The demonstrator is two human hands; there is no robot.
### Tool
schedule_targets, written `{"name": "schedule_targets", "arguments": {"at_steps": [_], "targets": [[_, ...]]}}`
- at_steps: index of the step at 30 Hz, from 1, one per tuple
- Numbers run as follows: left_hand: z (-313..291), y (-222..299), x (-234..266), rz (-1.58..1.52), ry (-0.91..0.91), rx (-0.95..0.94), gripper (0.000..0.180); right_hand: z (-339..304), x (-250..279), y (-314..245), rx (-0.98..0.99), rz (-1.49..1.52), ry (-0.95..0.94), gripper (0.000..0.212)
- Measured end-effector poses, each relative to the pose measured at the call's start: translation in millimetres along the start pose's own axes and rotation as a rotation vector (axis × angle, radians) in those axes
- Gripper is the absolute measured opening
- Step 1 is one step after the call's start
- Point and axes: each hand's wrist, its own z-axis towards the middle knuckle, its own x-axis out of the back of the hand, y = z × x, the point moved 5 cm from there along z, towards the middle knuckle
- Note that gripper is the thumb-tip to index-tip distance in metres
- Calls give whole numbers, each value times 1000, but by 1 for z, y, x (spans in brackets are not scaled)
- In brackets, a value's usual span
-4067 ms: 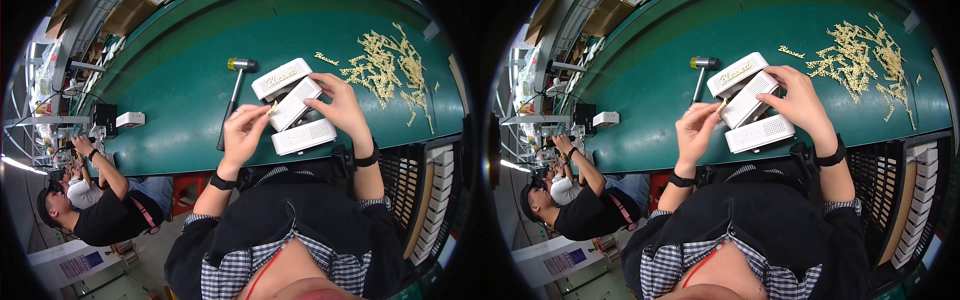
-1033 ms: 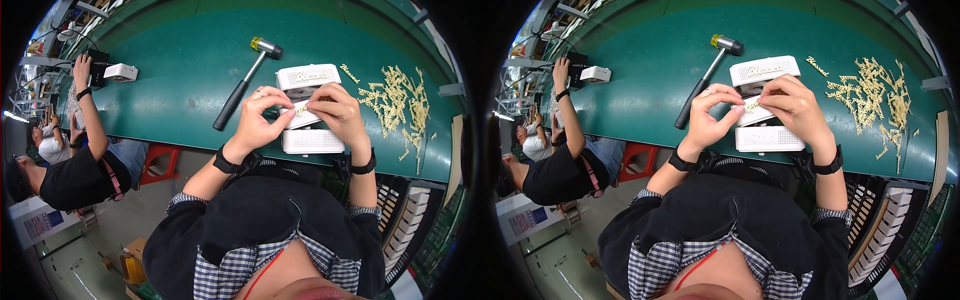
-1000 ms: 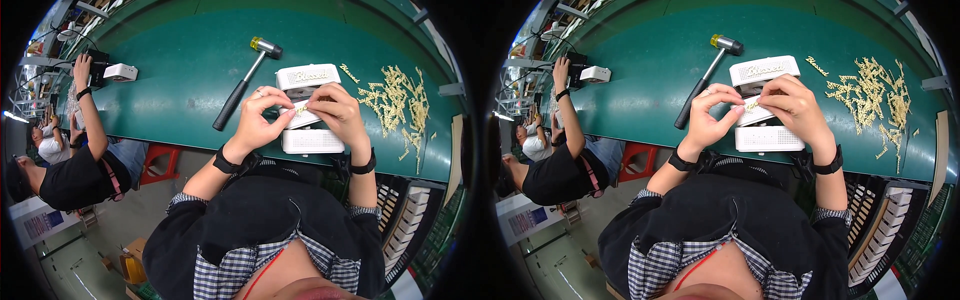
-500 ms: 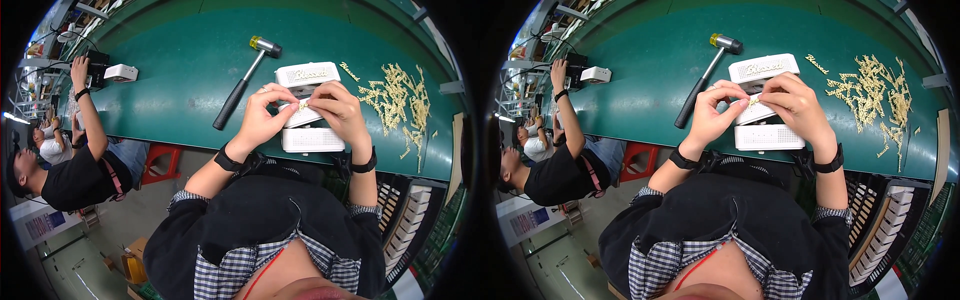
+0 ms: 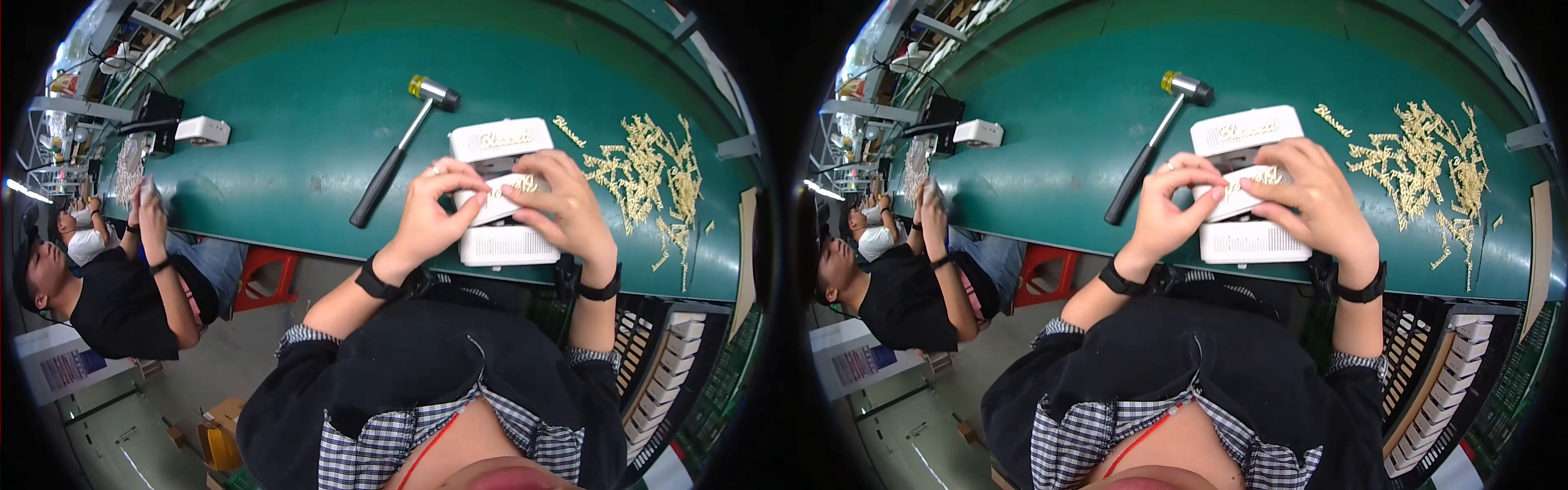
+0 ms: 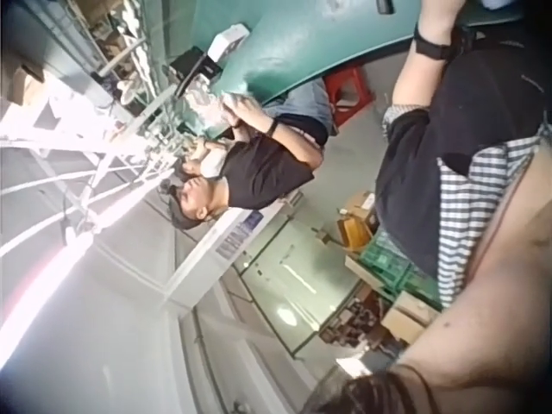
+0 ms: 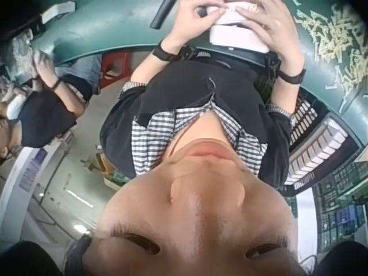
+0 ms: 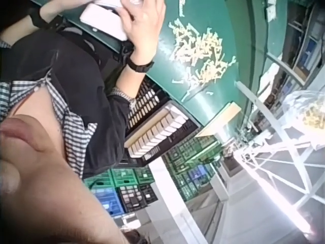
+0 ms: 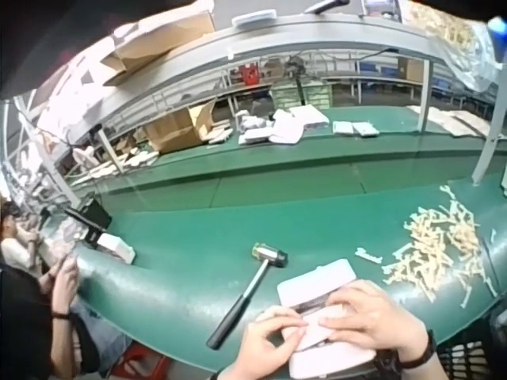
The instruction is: The person picks up a white plastic housing, fits a gold-colored decorative emblem onto it, and taps it into place with a mallet. They repeat this process for a second housing before placing the finished units into a black plastic crate.
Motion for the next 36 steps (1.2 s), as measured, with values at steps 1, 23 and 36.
{"name": "schedule_targets", "arguments": {"at_steps": [1, 23, 36], "targets": [[-1, 0, -2, -19, 1, 9, 11, -2, 4, -1, -2, -16, 16, 32], [-6, -15, -9, -311, 11, 206, 16, -15, -6, 7, -150, 125, 35, 29], [-12, -13, -6, -174, -88, 18, 31, -7, -4, 10, -193, 164, 76, 24]]}}
